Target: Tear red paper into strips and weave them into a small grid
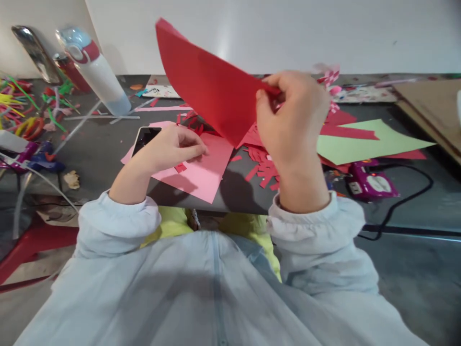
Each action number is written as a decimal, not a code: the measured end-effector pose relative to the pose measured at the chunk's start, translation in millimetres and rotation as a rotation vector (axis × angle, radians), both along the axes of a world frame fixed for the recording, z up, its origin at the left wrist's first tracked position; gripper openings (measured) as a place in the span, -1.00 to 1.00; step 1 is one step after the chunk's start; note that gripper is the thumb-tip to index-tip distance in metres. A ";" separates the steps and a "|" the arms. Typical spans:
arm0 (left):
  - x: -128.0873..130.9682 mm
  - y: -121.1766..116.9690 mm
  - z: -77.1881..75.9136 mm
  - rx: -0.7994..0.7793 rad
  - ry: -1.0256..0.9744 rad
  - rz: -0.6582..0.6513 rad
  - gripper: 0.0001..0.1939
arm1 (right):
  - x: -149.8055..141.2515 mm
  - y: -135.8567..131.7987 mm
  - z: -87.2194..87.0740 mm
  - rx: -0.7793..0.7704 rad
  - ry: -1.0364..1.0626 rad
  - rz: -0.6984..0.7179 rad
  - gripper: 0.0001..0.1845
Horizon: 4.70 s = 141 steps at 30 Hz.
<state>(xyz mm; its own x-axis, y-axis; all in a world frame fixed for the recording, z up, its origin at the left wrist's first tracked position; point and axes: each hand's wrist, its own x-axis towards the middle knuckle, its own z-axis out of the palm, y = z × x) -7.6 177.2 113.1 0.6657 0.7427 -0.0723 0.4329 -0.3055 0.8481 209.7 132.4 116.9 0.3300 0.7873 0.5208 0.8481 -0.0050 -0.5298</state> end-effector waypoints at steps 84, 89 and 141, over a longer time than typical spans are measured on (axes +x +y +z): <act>-10.7 -41.8 -41.0 0.171 -0.054 0.296 -0.79 | 35.6 -49.8 -15.4 -0.341 -0.193 0.628 -0.90; -14.4 -38.8 -40.0 0.052 -0.072 0.268 -0.76 | 47.2 -41.2 -13.5 -0.405 -0.097 0.724 -0.91; -38.7 -126.6 -102.8 1.152 -0.169 -0.113 -0.76 | -3.4 -111.4 -41.8 -0.604 -0.300 0.882 -0.72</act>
<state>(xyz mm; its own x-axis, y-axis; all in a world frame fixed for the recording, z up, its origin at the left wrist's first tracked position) -46.3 50.6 10.3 0.6689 0.2475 0.7010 0.2623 -0.9609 0.0889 206.4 21.0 75.1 -0.5466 0.8350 -0.0629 0.7748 0.4759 -0.4163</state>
